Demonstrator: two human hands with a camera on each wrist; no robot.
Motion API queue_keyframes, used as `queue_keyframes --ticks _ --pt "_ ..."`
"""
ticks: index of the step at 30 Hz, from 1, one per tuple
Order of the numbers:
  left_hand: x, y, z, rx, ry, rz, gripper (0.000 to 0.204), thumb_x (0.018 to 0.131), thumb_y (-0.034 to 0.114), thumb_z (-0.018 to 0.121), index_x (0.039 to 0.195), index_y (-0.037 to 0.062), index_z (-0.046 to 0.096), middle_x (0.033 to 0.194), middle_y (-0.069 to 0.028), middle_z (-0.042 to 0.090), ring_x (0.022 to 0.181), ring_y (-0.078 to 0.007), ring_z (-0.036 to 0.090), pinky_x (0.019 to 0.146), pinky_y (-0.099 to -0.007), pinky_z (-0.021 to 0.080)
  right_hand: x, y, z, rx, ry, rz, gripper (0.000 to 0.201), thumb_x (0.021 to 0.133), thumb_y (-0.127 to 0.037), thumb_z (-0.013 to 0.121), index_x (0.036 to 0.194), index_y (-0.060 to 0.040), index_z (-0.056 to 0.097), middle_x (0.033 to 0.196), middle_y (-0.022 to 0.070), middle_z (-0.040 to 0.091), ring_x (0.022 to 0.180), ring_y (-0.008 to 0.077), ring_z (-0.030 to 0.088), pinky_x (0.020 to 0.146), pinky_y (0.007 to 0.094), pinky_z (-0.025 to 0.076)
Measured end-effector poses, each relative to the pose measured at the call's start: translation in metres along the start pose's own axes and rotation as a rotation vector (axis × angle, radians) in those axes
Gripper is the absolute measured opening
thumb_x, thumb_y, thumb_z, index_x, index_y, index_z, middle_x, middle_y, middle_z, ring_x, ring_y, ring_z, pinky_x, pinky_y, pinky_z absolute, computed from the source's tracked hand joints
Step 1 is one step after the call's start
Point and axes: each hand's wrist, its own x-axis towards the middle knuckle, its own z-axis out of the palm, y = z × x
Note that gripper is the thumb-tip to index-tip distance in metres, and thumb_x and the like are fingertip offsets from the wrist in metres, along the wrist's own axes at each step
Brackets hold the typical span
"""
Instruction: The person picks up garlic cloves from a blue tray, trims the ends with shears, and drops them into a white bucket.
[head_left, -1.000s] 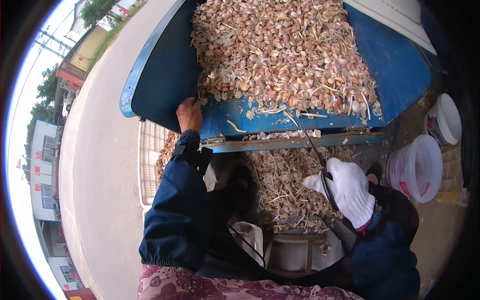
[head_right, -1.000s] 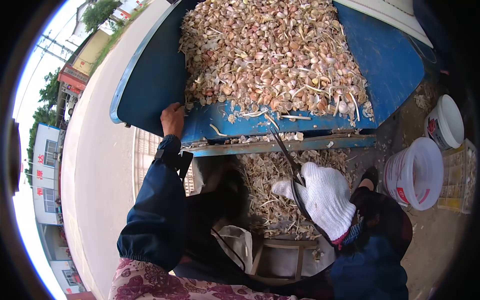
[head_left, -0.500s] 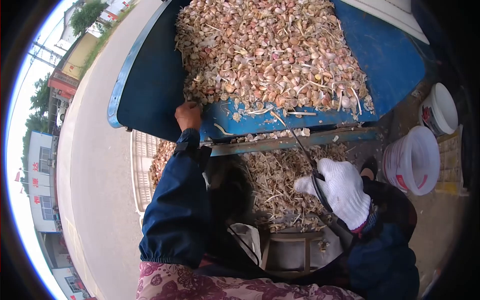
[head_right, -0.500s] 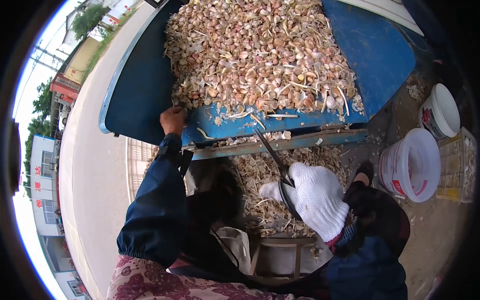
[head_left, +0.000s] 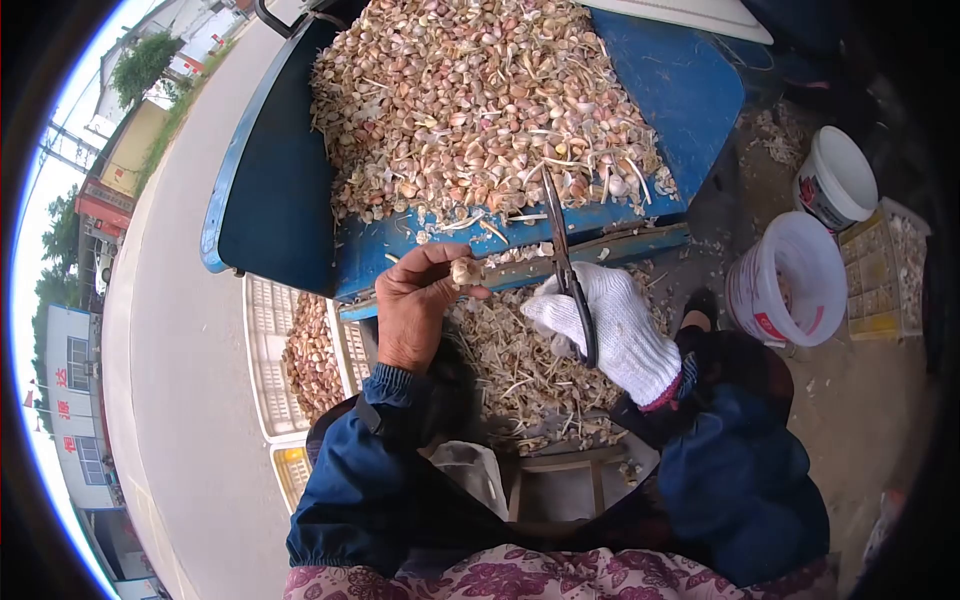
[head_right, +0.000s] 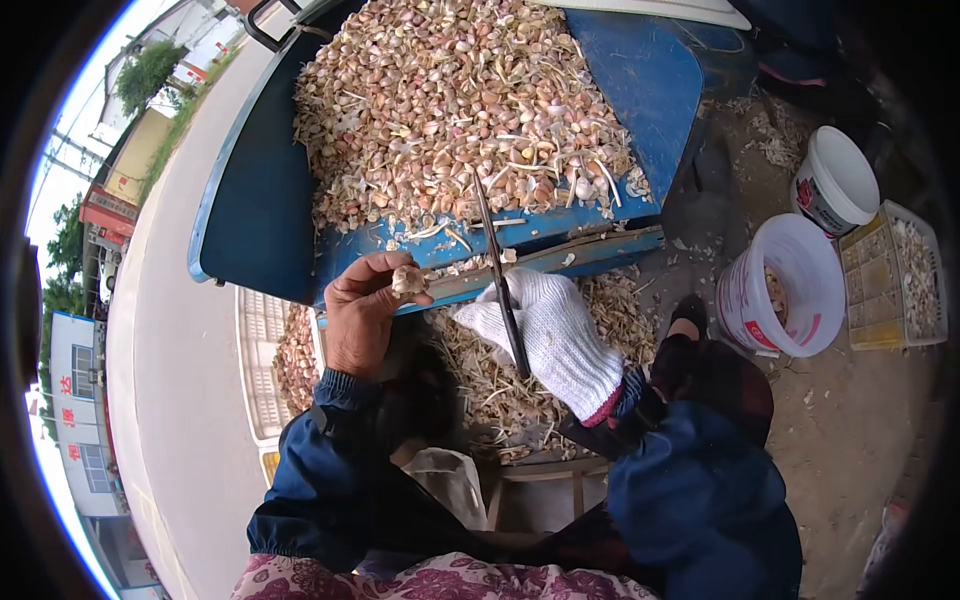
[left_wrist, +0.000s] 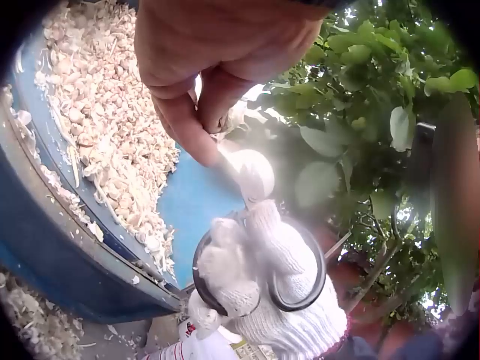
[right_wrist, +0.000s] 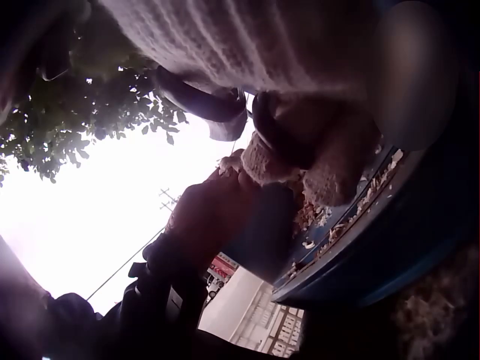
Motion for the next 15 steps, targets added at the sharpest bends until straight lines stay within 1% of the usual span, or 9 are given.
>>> queue_keyframes --ticks 1,3,8,9,10,11,13,14,15 --pt "-0.001 0.0 0.004 -0.006 -0.007 -0.004 0.019 0.081 -0.006 0.066 0.1 -0.0068 0.064 0.091 -0.0146 0.066 0.081 -0.0219 0.066 0.065 -0.0317 0.058 -0.001 -0.001 -0.002 -0.026 0.006 -0.022 0.029 0.082 -0.026 0.075 0.083 0.0011 0.064 0.06 0.0039 0.06 0.049 0.0107 0.058 0.043 0.0262 0.043" --pt "0.0 -0.001 0.007 -0.234 -0.167 -0.092 0.023 0.079 -0.003 0.069 0.101 -0.0068 0.063 0.092 -0.0162 0.066 0.079 -0.0242 0.067 0.066 -0.0316 0.058 -0.002 0.0 -0.006 0.014 0.007 -0.004 0.028 0.081 -0.025 0.075 0.084 0.0006 0.064 0.059 0.0037 0.059 0.049 0.0103 0.057 0.044 0.0255 0.043" --pt "0.003 -0.005 0.011 -0.27 -0.27 -0.108 0.023 0.077 0.0 0.072 0.099 -0.0038 0.064 0.096 -0.0171 0.064 0.076 -0.0235 0.066 0.064 -0.0286 0.056 -0.002 -0.001 -0.01 0.071 0.029 -0.009 0.024 0.081 -0.022 0.075 0.081 -0.0008 0.064 0.059 0.0029 0.058 0.049 0.0096 0.056 0.044 0.0251 0.041" --pt "0.003 -0.007 0.012 -0.235 -0.265 -0.062 0.021 0.077 0.0 0.072 0.097 -0.0029 0.064 0.097 -0.0169 0.064 0.076 -0.0231 0.066 0.063 -0.0285 0.055 -0.003 -0.004 -0.011 0.071 0.031 -0.006 0.024 0.081 -0.022 0.075 0.081 -0.0008 0.064 0.059 0.0029 0.058 0.049 0.0096 0.056 0.044 0.0251 0.041" --pt "0.003 -0.008 0.013 -0.202 -0.26 -0.016 0.019 0.077 -0.001 0.072 0.095 -0.0019 0.065 0.098 -0.0167 0.064 0.076 -0.0226 0.066 0.062 -0.0285 0.055 -0.005 -0.01 -0.012 0.1 0.023 0.009 0.023 0.08 -0.019 0.075 0.084 0.0009 0.064 0.064 0.0046 0.061 0.052 0.0101 0.059 0.046 0.0246 0.045" --pt "0.002 -0.008 0.015 -0.205 -0.262 -0.02 0.019 0.077 -0.001 0.072 0.095 -0.0019 0.065 0.098 -0.0167 0.064 0.076 -0.0226 0.066 0.062 -0.0285 0.055 -0.007 -0.014 -0.013 0.13 0.016 0.024 0.022 0.08 -0.016 0.075 0.086 0.0027 0.064 0.07 0.0063 0.065 0.055 0.0106 0.061 0.049 0.0242 0.048" --pt "0.0 -0.004 0.02 -0.1 -0.28 0.046 0.016 0.076 -0.003 0.073 0.091 -0.0011 0.066 0.098 -0.0141 0.064 0.08 -0.0201 0.065 0.068 -0.0283 0.054 -0.007 -0.016 -0.013 0.072 0.019 -0.003 0.022 0.079 -0.016 0.076 0.086 0.0019 0.064 0.069 0.0052 0.064 0.056 0.0101 0.061 0.05 0.0241 0.047" --pt "-0.001 -0.004 0.021 -0.102 -0.283 0.044 0.016 0.076 -0.003 0.073 0.091 -0.0011 0.066 0.098 -0.0141 0.064 0.08 -0.0201 0.065 0.068 -0.0283 0.054 -0.007 -0.017 -0.013 0.016 0.017 -0.034 0.022 0.078 -0.015 0.076 0.086 0.0012 0.065 0.069 0.0042 0.064 0.057 0.0096 0.062 0.051 0.024 0.047" --pt "-0.001 -0.005 0.023 -0.031 -0.268 0.109 0.016 0.076 -0.003 0.073 0.09 -0.0012 0.066 0.098 -0.0122 0.063 0.083 -0.0184 0.064 0.072 -0.0277 0.053 -0.007 -0.015 -0.012 0.016 0.022 -0.033 0.022 0.078 -0.015 0.076 0.086 0.0012 0.065 0.069 0.0042 0.064 0.057 0.0096 0.062 0.051 0.024 0.047"
